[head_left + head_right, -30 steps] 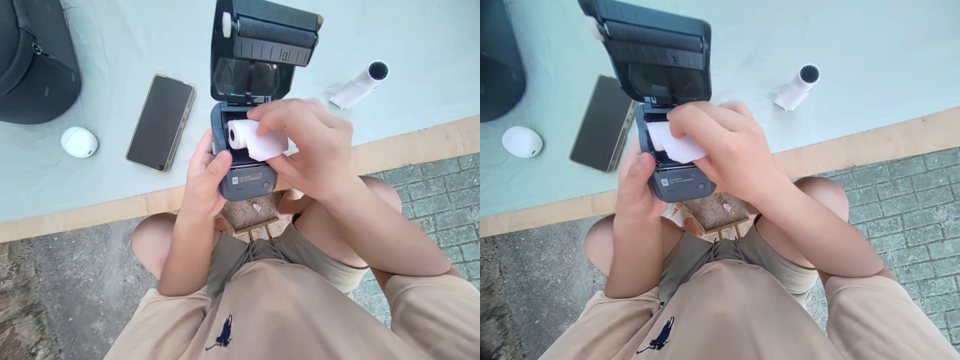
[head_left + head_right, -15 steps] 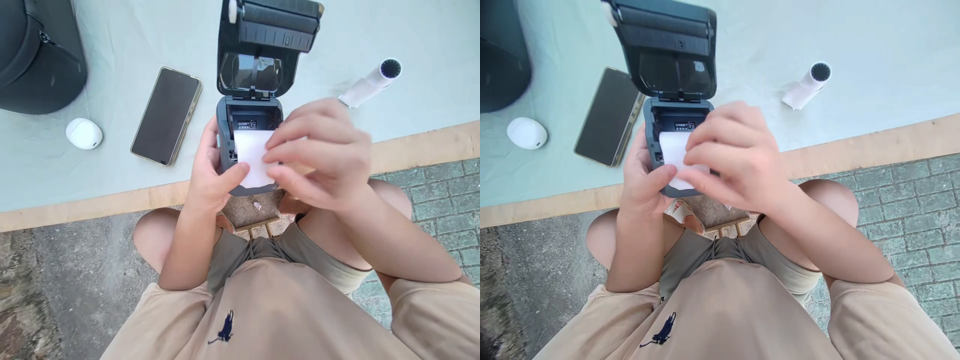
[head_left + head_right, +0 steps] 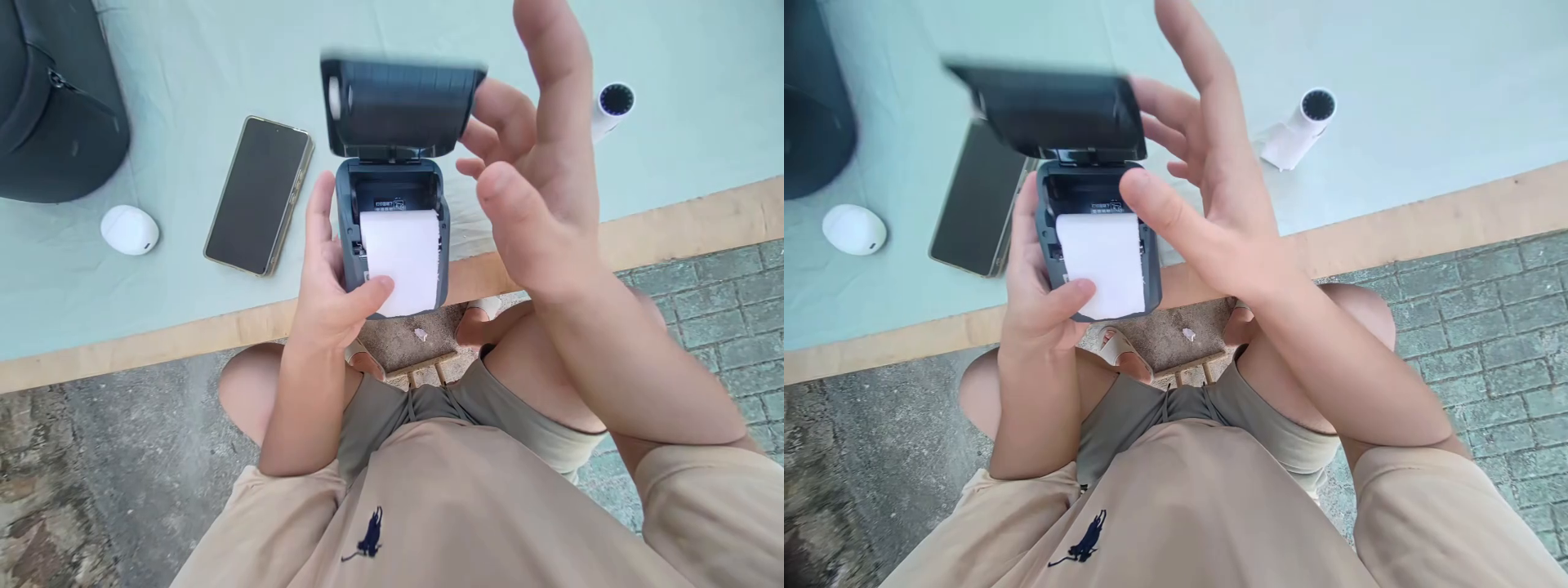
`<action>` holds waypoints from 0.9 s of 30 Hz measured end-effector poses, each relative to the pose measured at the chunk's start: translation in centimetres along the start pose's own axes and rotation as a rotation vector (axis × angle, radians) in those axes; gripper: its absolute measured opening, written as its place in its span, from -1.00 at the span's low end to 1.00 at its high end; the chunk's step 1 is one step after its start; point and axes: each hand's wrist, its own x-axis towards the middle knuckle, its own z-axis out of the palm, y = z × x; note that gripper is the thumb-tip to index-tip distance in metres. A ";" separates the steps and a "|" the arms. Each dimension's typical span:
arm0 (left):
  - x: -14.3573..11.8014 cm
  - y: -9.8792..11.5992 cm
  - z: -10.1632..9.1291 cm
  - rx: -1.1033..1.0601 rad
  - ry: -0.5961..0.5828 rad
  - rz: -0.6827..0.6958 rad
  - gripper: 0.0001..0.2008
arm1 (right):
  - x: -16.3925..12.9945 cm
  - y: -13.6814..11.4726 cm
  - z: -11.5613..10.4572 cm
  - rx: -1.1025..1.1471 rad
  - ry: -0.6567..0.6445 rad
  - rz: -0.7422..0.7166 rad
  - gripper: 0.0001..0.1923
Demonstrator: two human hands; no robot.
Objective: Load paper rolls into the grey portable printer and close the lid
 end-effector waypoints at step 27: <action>0.1 1.2 1.5 0.030 0.070 -0.105 -0.46 | -0.6 0.8 0.8 -0.016 -0.182 0.037 -0.51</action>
